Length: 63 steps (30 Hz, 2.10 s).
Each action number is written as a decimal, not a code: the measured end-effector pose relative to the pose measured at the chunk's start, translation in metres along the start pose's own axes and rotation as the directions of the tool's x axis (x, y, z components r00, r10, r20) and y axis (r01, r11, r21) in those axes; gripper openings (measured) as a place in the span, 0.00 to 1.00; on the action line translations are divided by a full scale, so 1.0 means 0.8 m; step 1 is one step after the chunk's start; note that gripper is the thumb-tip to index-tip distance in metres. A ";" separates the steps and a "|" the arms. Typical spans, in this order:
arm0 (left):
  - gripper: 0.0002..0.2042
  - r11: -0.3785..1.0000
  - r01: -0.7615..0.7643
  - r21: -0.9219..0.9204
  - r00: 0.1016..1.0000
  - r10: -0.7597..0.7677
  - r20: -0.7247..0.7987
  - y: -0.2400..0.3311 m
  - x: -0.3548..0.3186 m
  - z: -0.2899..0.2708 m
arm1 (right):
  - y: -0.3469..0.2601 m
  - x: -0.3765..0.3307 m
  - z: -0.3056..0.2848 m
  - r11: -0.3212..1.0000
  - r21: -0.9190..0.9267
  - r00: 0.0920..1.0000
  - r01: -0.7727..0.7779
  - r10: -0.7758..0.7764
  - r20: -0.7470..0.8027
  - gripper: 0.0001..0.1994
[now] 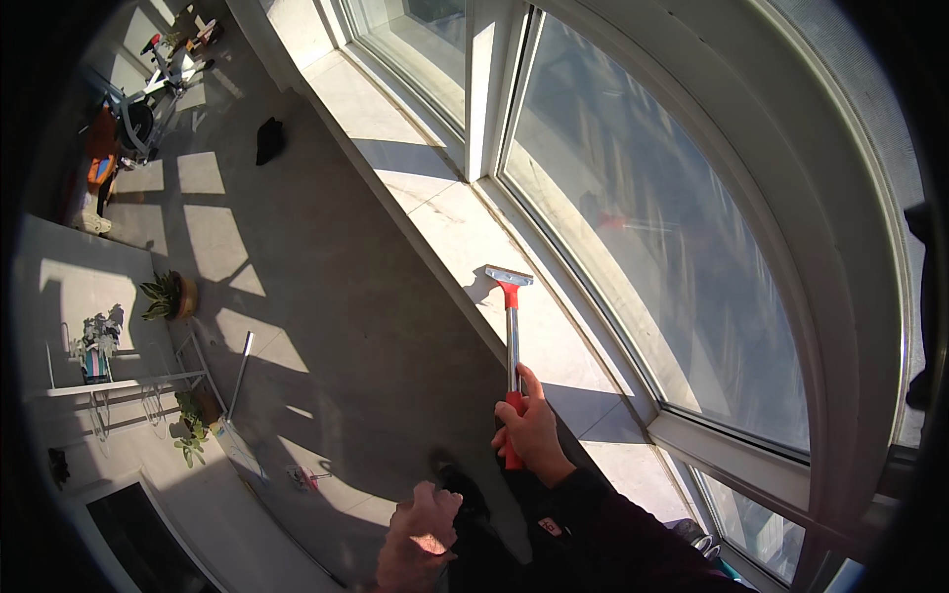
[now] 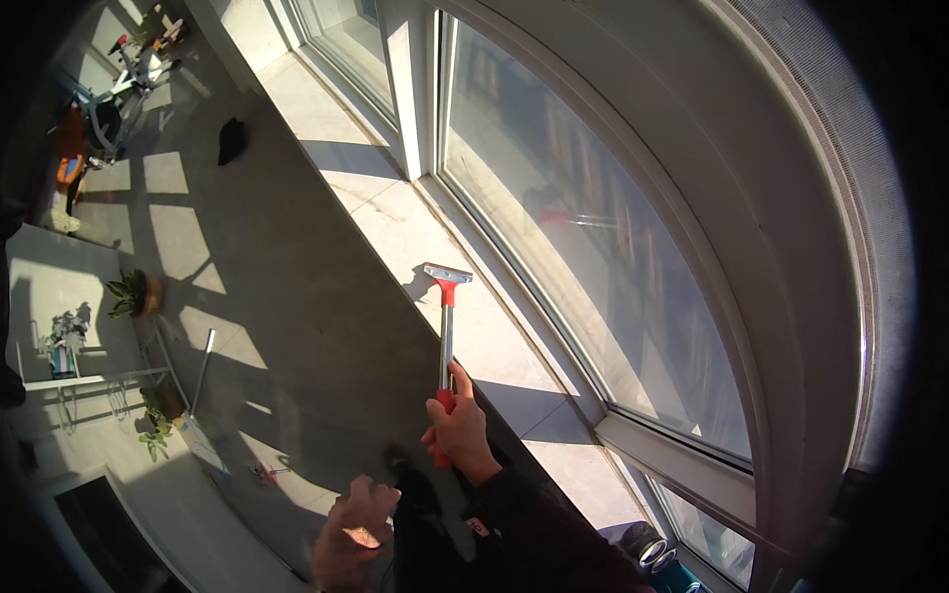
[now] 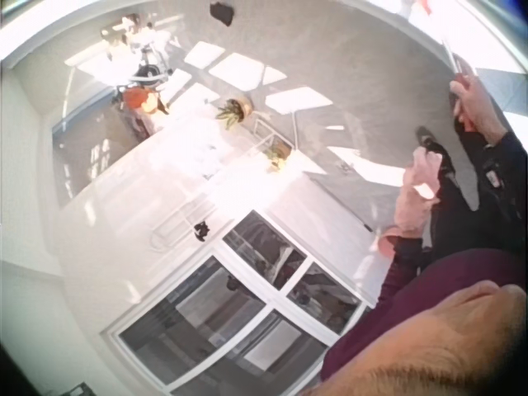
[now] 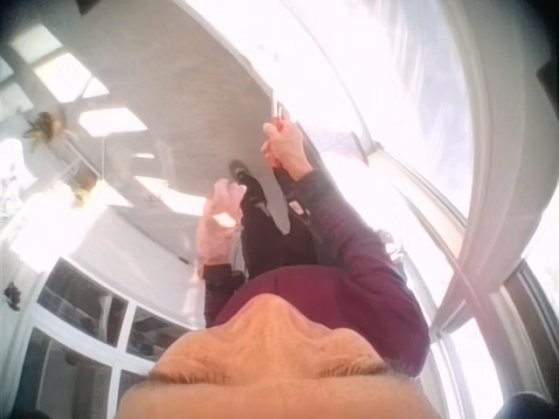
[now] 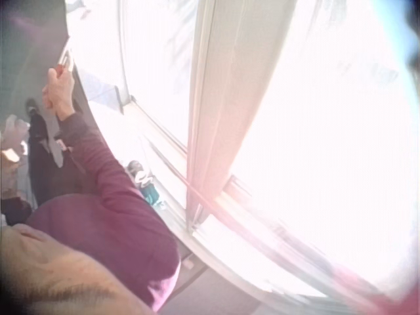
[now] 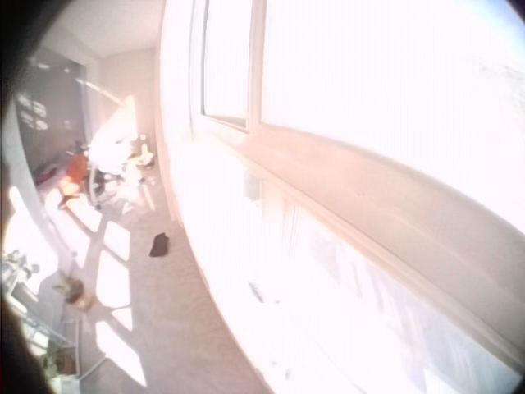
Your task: The person cleans a tiled wall and window sill using a cloth and a squeegee. They dip the cloth in a pink basin of water, wipe the wall and sill, then use the squeegee on the glass and sill.
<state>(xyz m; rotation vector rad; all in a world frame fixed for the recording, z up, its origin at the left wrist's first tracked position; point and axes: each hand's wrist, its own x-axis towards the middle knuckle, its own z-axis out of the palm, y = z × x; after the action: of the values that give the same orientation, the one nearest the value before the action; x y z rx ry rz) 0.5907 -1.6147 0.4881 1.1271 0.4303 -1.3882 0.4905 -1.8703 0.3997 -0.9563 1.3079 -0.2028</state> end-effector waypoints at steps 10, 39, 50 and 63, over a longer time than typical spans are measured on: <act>0.27 0.763 -0.205 0.614 0.973 0.090 0.213 0.086 0.013 0.009 | -0.043 0.033 0.146 0.828 0.560 0.974 0.016 0.113 -0.194 0.41; 0.35 -0.950 -0.278 -0.143 0.805 -0.311 0.504 0.335 0.123 -0.159 | -0.104 0.089 0.287 0.802 0.589 0.879 0.096 0.210 -0.428 0.41; 0.19 -0.780 -0.427 0.457 0.815 -0.113 0.569 0.352 0.159 -0.131 | -0.116 0.119 0.299 0.759 0.628 0.830 0.171 0.233 -0.506 0.41; 0.25 -0.735 -0.413 0.537 0.867 -0.136 0.480 0.356 0.149 -0.116 | -0.096 0.114 0.292 0.806 0.577 0.840 0.134 0.216 -0.497 0.39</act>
<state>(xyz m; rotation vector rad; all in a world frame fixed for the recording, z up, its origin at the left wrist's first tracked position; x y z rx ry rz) 0.9081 -1.6602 0.4537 2.1972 -2.2551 -1.0463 0.7516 -1.8623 0.3763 -0.3157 1.6378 -0.8565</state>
